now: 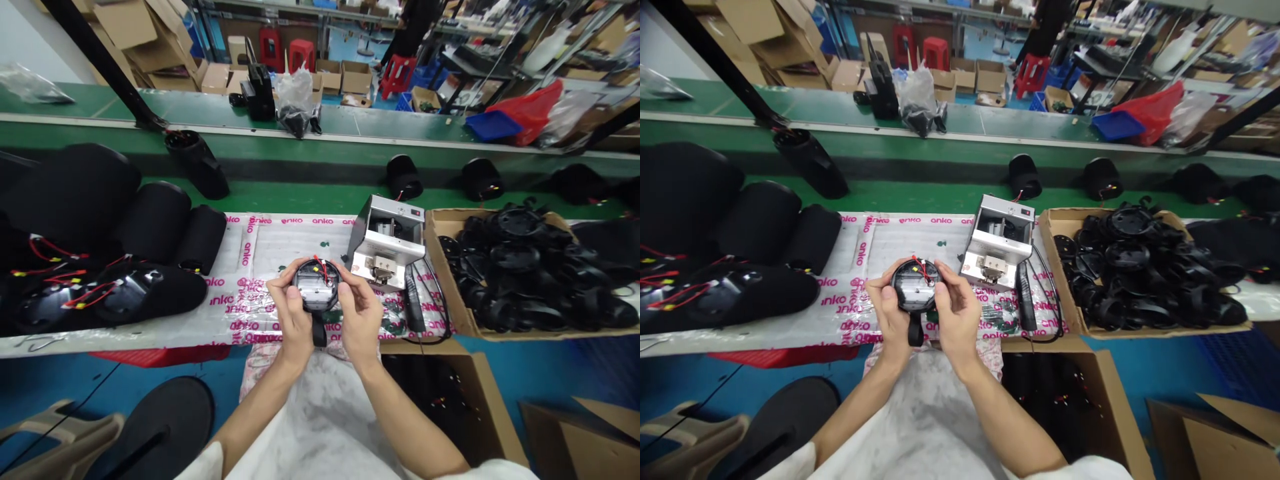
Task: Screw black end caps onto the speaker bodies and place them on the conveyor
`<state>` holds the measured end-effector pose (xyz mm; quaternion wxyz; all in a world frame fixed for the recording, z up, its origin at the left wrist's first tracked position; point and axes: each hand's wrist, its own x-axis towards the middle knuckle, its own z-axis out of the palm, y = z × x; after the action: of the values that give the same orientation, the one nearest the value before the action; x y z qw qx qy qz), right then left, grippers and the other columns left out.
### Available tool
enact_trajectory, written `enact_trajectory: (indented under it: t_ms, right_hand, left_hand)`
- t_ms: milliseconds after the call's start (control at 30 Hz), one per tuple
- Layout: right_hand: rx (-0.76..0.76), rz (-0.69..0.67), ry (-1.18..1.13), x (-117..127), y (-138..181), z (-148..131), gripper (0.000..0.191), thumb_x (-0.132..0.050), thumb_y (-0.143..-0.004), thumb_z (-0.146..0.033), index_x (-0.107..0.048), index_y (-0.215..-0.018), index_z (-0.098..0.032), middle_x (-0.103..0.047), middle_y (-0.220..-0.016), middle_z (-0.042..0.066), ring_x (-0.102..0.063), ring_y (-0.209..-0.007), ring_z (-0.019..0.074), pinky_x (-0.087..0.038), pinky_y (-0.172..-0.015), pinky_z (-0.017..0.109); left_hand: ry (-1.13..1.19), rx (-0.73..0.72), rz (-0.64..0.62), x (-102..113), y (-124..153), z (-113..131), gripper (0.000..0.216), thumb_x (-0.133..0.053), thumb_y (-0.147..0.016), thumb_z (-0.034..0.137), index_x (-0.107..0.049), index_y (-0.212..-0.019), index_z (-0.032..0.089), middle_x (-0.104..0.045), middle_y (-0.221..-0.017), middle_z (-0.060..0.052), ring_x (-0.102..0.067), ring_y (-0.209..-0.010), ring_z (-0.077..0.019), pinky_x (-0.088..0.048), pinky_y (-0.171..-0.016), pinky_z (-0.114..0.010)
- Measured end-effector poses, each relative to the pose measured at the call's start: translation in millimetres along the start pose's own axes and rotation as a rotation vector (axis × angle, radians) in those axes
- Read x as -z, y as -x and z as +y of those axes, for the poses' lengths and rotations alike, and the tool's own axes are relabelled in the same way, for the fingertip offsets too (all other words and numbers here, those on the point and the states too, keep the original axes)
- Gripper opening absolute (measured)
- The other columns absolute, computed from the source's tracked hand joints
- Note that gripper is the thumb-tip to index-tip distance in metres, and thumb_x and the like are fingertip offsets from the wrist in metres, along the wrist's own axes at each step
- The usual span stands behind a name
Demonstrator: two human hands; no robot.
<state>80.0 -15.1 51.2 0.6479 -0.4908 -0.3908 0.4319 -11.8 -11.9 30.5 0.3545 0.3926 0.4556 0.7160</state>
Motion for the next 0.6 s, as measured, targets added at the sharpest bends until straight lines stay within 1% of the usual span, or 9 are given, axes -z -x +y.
enact_trajectory:
  t_ms: [67, 100, 133, 200, 300, 367, 433, 500, 600]
  right_hand:
    - [-0.033, -0.012, -0.006, 0.7, -5.0, -1.5, 0.028, -0.081, -0.097, -0.044, -0.083, -0.114, -0.022, -0.083, -0.132, 0.011, -0.080, -0.126, 0.0271, -0.063, -0.117, 0.048]
    - [-0.051, -0.018, -0.010, 1.6, -7.1, -1.9, 0.029, -0.082, -0.095, -0.045, -0.083, -0.114, -0.022, -0.083, -0.131, 0.011, -0.080, -0.125, 0.0280, -0.063, -0.118, 0.050]
    - [-0.068, -0.024, -0.014, 2.8, -8.6, -2.2, 0.030, -0.083, -0.094, -0.045, -0.084, -0.113, -0.022, -0.083, -0.131, 0.011, -0.080, -0.126, 0.0290, -0.062, -0.118, 0.051]
    - [-0.095, -0.032, -0.017, 5.5, -9.9, -2.5, 0.032, -0.085, -0.093, -0.046, -0.084, -0.113, -0.022, -0.083, -0.131, 0.011, -0.080, -0.127, 0.0305, -0.061, -0.121, 0.054]
    - [-0.112, -0.031, -0.017, 8.8, -9.1, -2.5, 0.033, -0.086, -0.092, -0.046, -0.085, -0.115, -0.023, -0.083, -0.132, 0.010, -0.078, -0.130, 0.0311, -0.057, -0.125, 0.057]
    - [-0.107, -0.022, -0.017, 9.7, -8.1, -2.6, 0.031, -0.087, -0.092, -0.046, -0.086, -0.113, -0.023, -0.083, -0.133, 0.010, -0.077, -0.132, 0.0309, -0.055, -0.127, 0.057]
    - [-0.096, -0.012, -0.016, 9.1, -6.5, -2.2, 0.030, -0.087, -0.092, -0.046, -0.086, -0.112, -0.023, -0.081, -0.137, 0.010, -0.075, -0.136, 0.0308, -0.052, -0.130, 0.057]
    - [-0.086, -0.004, -0.008, 7.6, -4.5, -0.7, 0.031, -0.087, -0.093, -0.046, -0.086, -0.113, -0.023, -0.077, -0.144, 0.011, -0.071, -0.141, 0.0308, -0.049, -0.132, 0.058]
    - [-0.058, -0.006, 0.015, 7.9, -2.4, 3.6, 0.033, -0.083, -0.097, -0.047, -0.085, -0.120, -0.023, -0.067, -0.157, 0.012, -0.063, -0.151, 0.0309, -0.046, -0.134, 0.060]
  left_hand:
    - [0.005, 0.080, -0.007, 1.3, -9.1, 3.9, 0.011, -0.053, -0.110, 0.032, -0.057, -0.115, 0.023, -0.077, -0.129, -0.008, -0.075, -0.121, -0.0238, -0.058, -0.105, -0.040]
    - [0.009, 0.122, -0.039, 4.1, -16.6, 6.3, 0.009, -0.055, -0.107, 0.029, -0.058, -0.112, 0.023, -0.078, -0.126, -0.008, -0.075, -0.119, -0.0238, -0.059, -0.104, -0.039]
    - [0.004, 0.161, -0.098, 7.8, -26.0, 8.6, 0.008, -0.056, -0.104, 0.028, -0.060, -0.109, 0.023, -0.079, -0.123, -0.007, -0.076, -0.118, -0.0242, -0.059, -0.103, -0.039]
    - [-0.028, 0.200, -0.240, 15.2, -48.4, 11.7, 0.008, -0.062, -0.100, 0.030, -0.063, -0.101, 0.023, -0.080, -0.115, -0.007, -0.076, -0.114, -0.0254, -0.059, -0.103, -0.039]
    - [-0.071, 0.225, -0.471, 19.6, -81.0, 10.0, 0.019, -0.071, -0.097, 0.041, -0.069, -0.095, 0.022, -0.079, -0.102, -0.006, -0.075, -0.104, -0.0264, -0.059, -0.098, -0.038]
    - [-0.040, 0.253, -0.641, 17.6, -94.3, 5.7, 0.031, -0.065, -0.097, 0.050, -0.075, -0.097, 0.021, -0.081, -0.102, -0.009, -0.075, -0.103, -0.0302, -0.059, -0.099, -0.042]
    - [0.004, 0.281, -0.779, 14.8, -99.2, 1.6, 0.044, -0.055, -0.098, 0.055, -0.081, -0.099, 0.020, -0.083, -0.108, -0.013, -0.076, -0.109, -0.0352, -0.058, -0.105, -0.047]
    - [0.026, 0.291, -0.822, 13.8, -98.4, -0.1, 0.050, -0.049, -0.100, 0.054, -0.085, -0.100, 0.019, -0.085, -0.115, -0.014, -0.076, -0.115, -0.0380, -0.055, -0.111, -0.049]
    - [0.011, 0.289, -0.821, 15.6, -95.1, 1.7, 0.051, -0.047, -0.103, 0.050, -0.086, -0.108, 0.018, -0.085, -0.121, -0.013, -0.076, -0.121, -0.0390, -0.054, -0.114, -0.049]
